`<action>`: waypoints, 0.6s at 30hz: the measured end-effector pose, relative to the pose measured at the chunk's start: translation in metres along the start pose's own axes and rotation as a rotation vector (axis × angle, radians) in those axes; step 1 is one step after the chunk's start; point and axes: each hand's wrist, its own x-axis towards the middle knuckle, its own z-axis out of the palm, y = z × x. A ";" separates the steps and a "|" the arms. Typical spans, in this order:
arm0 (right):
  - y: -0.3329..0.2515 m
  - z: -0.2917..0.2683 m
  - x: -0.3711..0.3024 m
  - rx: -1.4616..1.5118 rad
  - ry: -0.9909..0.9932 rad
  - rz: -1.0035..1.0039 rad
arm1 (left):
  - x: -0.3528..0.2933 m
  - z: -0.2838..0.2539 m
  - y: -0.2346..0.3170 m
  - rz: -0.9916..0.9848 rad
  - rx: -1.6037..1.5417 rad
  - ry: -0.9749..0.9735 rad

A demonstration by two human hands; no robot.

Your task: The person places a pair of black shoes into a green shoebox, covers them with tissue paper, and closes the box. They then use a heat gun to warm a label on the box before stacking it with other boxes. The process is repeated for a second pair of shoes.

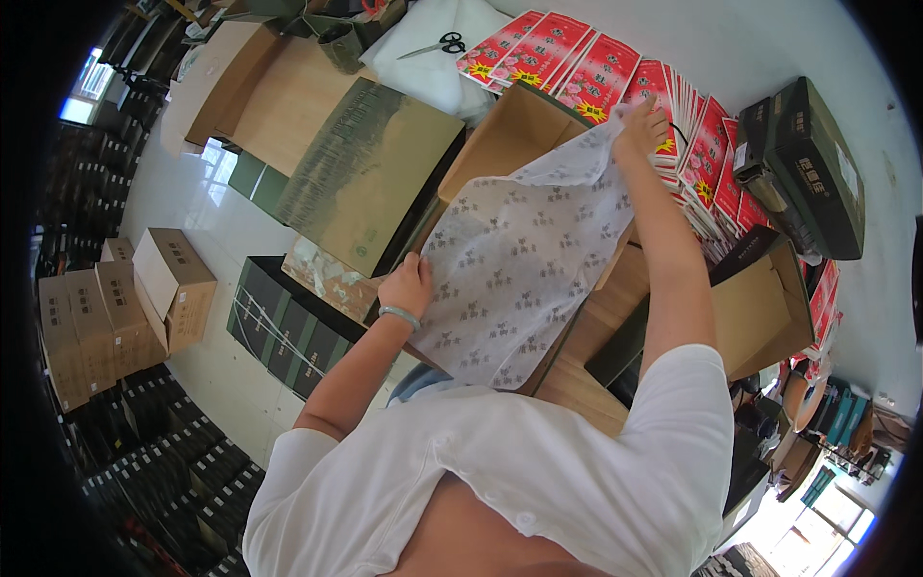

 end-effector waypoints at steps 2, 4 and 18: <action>0.011 -0.010 -0.057 -0.056 0.360 -0.351 | -0.002 0.004 -0.001 0.018 0.002 -0.016; 0.017 -0.023 -0.112 0.116 0.280 -0.415 | -0.002 0.006 -0.004 0.037 -0.003 -0.013; -0.014 0.078 -0.160 1.252 0.076 0.691 | -0.003 0.003 -0.011 0.132 -0.043 -0.037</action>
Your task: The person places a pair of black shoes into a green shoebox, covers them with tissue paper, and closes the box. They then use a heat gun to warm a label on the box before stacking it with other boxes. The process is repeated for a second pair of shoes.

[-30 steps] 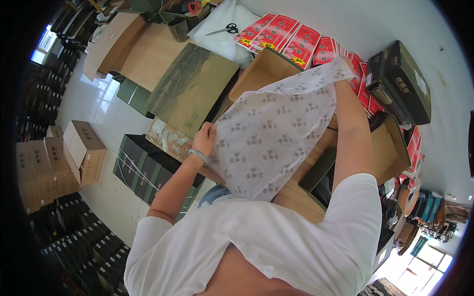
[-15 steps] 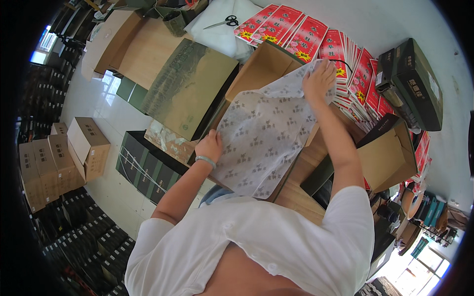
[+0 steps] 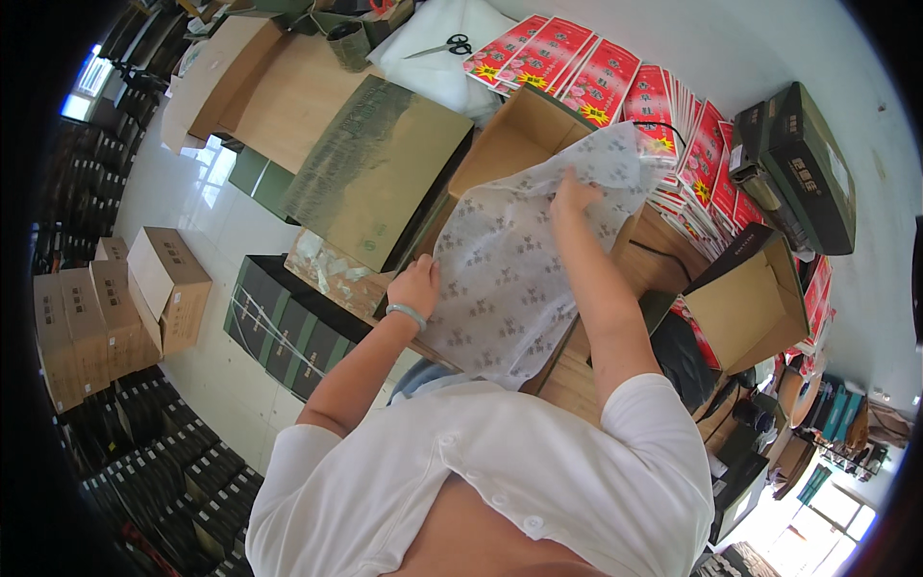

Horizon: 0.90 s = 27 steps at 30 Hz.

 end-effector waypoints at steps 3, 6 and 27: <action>-0.029 0.032 -0.004 -0.015 -0.088 -0.092 | -0.003 0.000 -0.005 0.003 -0.030 0.012; -0.083 0.064 -0.029 -0.246 -0.313 -0.207 | -0.007 0.003 -0.009 0.007 -0.072 0.035; -0.013 -0.113 -0.149 -1.179 -1.265 -1.312 | 0.026 0.046 -0.031 -0.167 0.113 -0.238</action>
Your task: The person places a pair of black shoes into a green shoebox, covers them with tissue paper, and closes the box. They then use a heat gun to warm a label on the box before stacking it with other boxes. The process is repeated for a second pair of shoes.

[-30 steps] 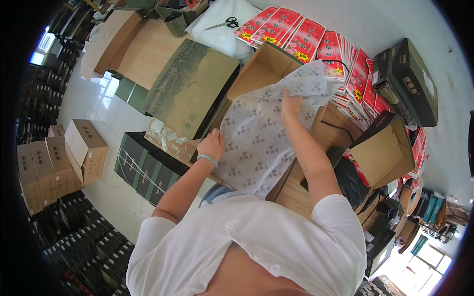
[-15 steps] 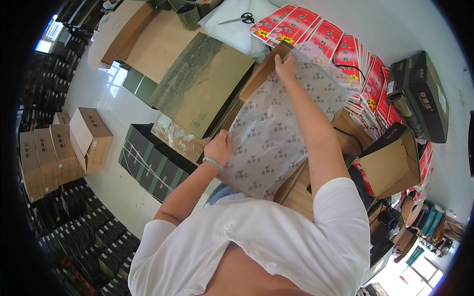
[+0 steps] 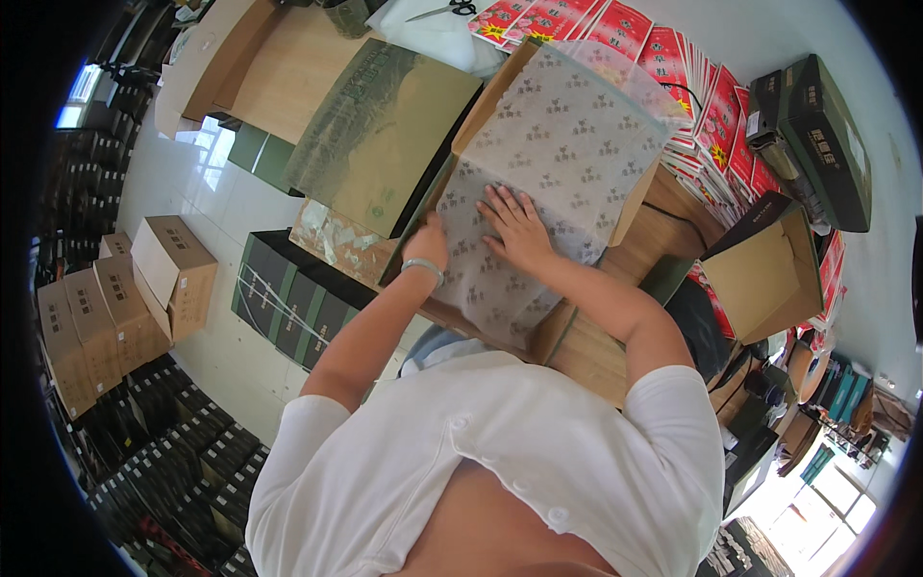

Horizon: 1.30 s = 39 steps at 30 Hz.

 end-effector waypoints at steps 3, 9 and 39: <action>0.012 0.027 0.000 -0.088 0.006 -0.044 | 0.004 -0.013 0.017 -0.068 0.194 -0.166; 0.031 0.064 0.001 -0.057 -0.123 -0.123 | 0.025 0.019 -0.017 0.057 0.335 -0.041; -0.016 0.035 -0.054 -0.028 -1.014 0.791 | 0.018 0.031 -0.016 0.453 0.721 -0.371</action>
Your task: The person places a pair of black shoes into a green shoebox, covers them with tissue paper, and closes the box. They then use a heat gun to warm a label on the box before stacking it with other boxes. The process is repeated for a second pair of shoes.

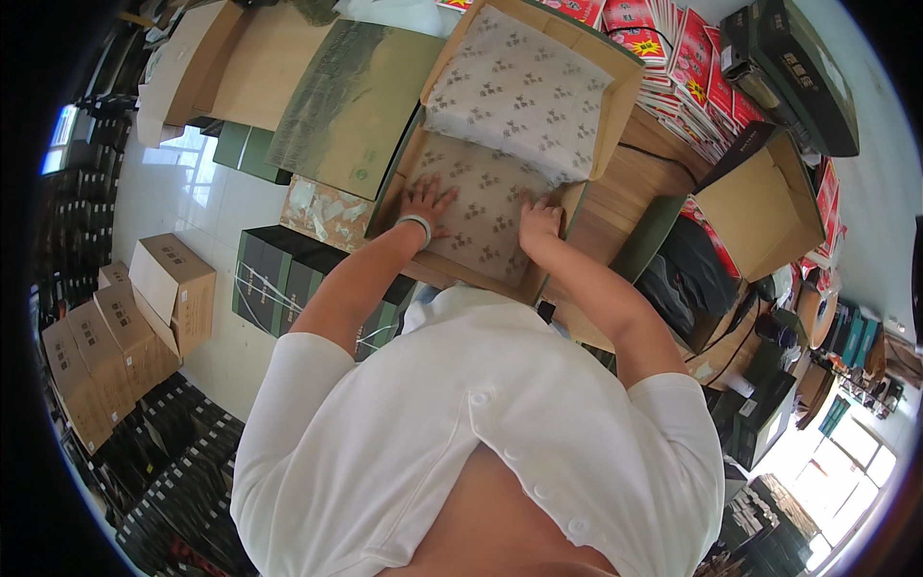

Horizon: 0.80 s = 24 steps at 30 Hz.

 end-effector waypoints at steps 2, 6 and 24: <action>0.001 -0.008 -0.027 0.483 0.170 -0.039 | -0.003 0.000 0.005 -0.008 0.041 0.008; -0.015 0.023 -0.012 0.990 0.360 0.186 | 0.001 0.003 0.006 0.000 0.059 0.047; -0.013 0.038 0.029 0.810 0.517 0.323 | -0.001 -0.003 0.011 -0.036 0.066 0.014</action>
